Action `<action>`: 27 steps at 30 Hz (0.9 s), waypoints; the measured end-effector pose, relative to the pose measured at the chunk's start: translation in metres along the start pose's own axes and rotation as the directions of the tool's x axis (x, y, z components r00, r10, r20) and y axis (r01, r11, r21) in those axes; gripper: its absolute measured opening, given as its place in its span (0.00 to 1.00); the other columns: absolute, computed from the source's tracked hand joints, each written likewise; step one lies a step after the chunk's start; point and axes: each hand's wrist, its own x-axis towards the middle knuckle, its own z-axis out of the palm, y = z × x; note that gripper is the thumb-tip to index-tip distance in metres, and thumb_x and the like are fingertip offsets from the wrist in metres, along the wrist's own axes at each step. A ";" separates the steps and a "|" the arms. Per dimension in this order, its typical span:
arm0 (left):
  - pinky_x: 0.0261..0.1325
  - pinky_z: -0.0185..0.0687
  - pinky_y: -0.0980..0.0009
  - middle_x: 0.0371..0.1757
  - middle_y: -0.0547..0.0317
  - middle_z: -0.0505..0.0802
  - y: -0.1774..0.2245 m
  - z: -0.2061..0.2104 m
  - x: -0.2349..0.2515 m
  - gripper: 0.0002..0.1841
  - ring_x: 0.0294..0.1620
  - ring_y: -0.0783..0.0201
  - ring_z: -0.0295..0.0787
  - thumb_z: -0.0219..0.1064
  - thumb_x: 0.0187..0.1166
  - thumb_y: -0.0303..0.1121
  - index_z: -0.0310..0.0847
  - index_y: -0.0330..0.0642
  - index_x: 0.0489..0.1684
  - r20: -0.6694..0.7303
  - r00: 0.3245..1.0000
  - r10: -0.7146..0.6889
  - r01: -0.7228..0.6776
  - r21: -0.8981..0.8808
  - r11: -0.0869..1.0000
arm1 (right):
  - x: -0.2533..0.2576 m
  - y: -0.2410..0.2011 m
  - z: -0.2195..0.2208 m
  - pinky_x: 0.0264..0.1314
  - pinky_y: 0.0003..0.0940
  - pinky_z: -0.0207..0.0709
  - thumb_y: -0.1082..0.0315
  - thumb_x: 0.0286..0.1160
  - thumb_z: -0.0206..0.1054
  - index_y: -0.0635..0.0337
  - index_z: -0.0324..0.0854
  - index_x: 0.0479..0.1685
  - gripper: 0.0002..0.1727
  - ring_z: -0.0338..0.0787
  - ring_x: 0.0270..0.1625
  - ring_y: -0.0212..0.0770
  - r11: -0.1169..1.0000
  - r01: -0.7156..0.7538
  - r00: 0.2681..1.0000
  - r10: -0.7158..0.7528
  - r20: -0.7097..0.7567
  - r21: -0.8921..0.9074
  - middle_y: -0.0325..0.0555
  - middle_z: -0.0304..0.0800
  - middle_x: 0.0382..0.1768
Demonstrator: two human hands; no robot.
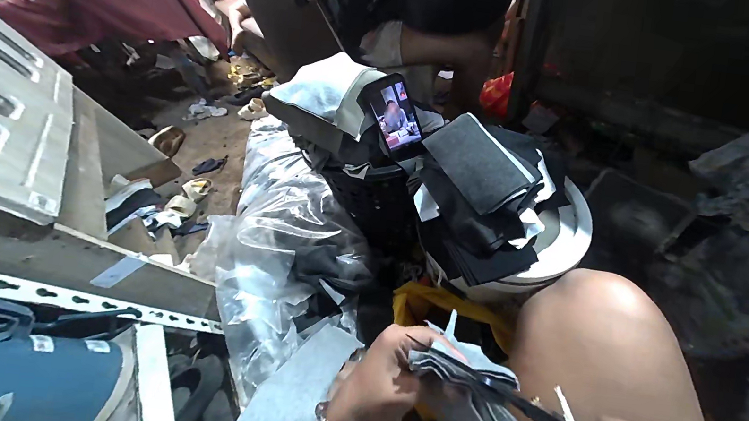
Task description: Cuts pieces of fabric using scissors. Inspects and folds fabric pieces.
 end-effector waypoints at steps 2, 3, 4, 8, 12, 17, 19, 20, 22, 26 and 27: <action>0.57 0.87 0.80 0.48 0.74 0.96 0.000 0.004 0.002 0.09 0.49 0.84 0.90 0.73 0.76 0.33 0.92 0.45 0.50 0.001 0.999 -0.054 0.054 -0.071 0.996 | 0.002 0.001 0.002 0.34 0.24 0.70 0.34 0.69 0.67 0.67 0.77 0.47 0.38 0.76 0.31 0.25 1.000 0.014 1.000 -0.014 0.003 0.027 0.37 0.76 0.30; 0.57 0.87 0.80 0.48 0.75 0.96 0.000 0.005 0.002 0.09 0.49 0.84 0.90 0.75 0.74 0.33 0.93 0.46 0.49 -0.001 0.996 -0.085 0.085 -0.104 0.991 | 0.004 0.003 0.004 0.31 0.21 0.68 0.35 0.71 0.68 0.63 0.78 0.43 0.34 0.75 0.28 0.21 0.998 0.032 0.999 -0.031 -0.020 0.058 0.32 0.75 0.27; 0.57 0.87 0.79 0.48 0.75 0.97 0.001 0.005 0.002 0.09 0.49 0.83 0.91 0.76 0.72 0.32 0.94 0.47 0.49 -0.009 0.994 -0.112 0.110 -0.130 0.985 | 0.005 0.004 0.006 0.28 0.19 0.67 0.40 0.72 0.69 0.60 0.79 0.39 0.28 0.74 0.25 0.20 0.995 0.040 0.998 -0.036 -0.047 0.094 0.29 0.74 0.24; 0.58 0.87 0.79 0.48 0.77 0.96 -0.003 0.001 -0.001 0.10 0.51 0.84 0.90 0.76 0.72 0.29 0.93 0.47 0.48 -0.002 0.998 -0.061 0.061 -0.069 0.996 | 0.002 -0.002 0.010 0.28 0.21 0.66 0.51 0.73 0.70 0.62 0.81 0.36 0.19 0.73 0.24 0.21 0.995 0.010 0.997 -0.003 -0.076 0.097 0.30 0.74 0.23; 0.58 0.86 0.82 0.46 0.78 0.95 0.000 0.000 0.000 0.06 0.51 0.87 0.88 0.77 0.70 0.30 0.92 0.45 0.41 -0.008 0.999 -0.054 0.054 0.047 0.997 | -0.002 -0.002 0.008 0.25 0.20 0.66 0.53 0.73 0.71 0.61 0.81 0.33 0.18 0.73 0.21 0.20 0.996 -0.001 0.997 0.008 -0.072 0.093 0.29 0.75 0.20; 0.52 0.86 0.84 0.40 0.81 0.95 -0.004 0.001 -0.005 0.04 0.45 0.89 0.88 0.78 0.70 0.33 0.90 0.47 0.36 -0.058 0.994 -0.098 0.103 0.081 0.991 | -0.005 0.001 0.009 0.28 0.28 0.67 0.53 0.75 0.70 0.67 0.80 0.35 0.21 0.73 0.24 0.27 1.000 0.003 0.992 -0.004 -0.128 -0.007 0.36 0.74 0.21; 0.51 0.85 0.83 0.39 0.81 0.95 -0.003 0.006 -0.006 0.06 0.43 0.89 0.88 0.78 0.69 0.30 0.90 0.44 0.39 -0.089 0.983 -0.159 0.164 0.061 0.985 | -0.003 0.002 0.005 0.29 0.39 0.70 0.50 0.74 0.71 0.72 0.81 0.35 0.26 0.77 0.25 0.38 0.985 0.080 0.964 -0.116 -0.241 -0.153 0.46 0.77 0.22; 0.52 0.86 0.81 0.40 0.77 0.95 -0.003 0.009 -0.006 0.09 0.43 0.87 0.89 0.78 0.66 0.26 0.90 0.38 0.42 -0.126 0.972 -0.196 0.204 0.050 0.978 | 0.000 -0.001 0.003 0.30 0.47 0.72 0.51 0.74 0.73 0.74 0.81 0.36 0.26 0.80 0.26 0.45 0.960 0.122 0.933 -0.197 -0.302 -0.250 0.53 0.79 0.23; 0.61 0.87 0.75 0.54 0.61 0.94 -0.004 0.015 -0.004 0.27 0.52 0.79 0.91 0.77 0.63 0.21 0.78 0.25 0.65 -0.176 0.944 -0.278 0.284 0.007 0.959 | 0.008 -0.011 0.001 0.35 0.59 0.78 0.53 0.73 0.75 0.76 0.82 0.40 0.26 0.86 0.30 0.58 0.888 0.162 0.852 -0.346 -0.394 -0.430 0.63 0.85 0.27; 0.74 0.78 0.73 0.78 0.43 0.80 -0.006 0.020 0.000 0.52 0.68 0.73 0.84 0.77 0.63 0.23 0.44 0.22 0.90 -0.189 0.905 -0.381 0.390 0.009 0.921 | 0.043 -0.026 0.007 0.44 0.62 0.83 0.46 0.65 0.78 0.73 0.82 0.51 0.33 0.90 0.38 0.61 0.831 0.180 0.753 -0.461 -0.469 -0.527 0.63 0.89 0.36; 0.69 0.83 0.72 0.68 0.48 0.88 0.000 0.024 0.001 0.47 0.61 0.74 0.89 0.77 0.63 0.21 0.53 0.23 0.86 -0.225 0.888 -0.401 0.415 0.014 0.910 | 0.055 -0.026 0.009 0.47 0.62 0.83 0.44 0.63 0.79 0.72 0.81 0.52 0.36 0.90 0.40 0.61 0.828 0.207 0.741 -0.481 -0.469 -0.521 0.63 0.89 0.37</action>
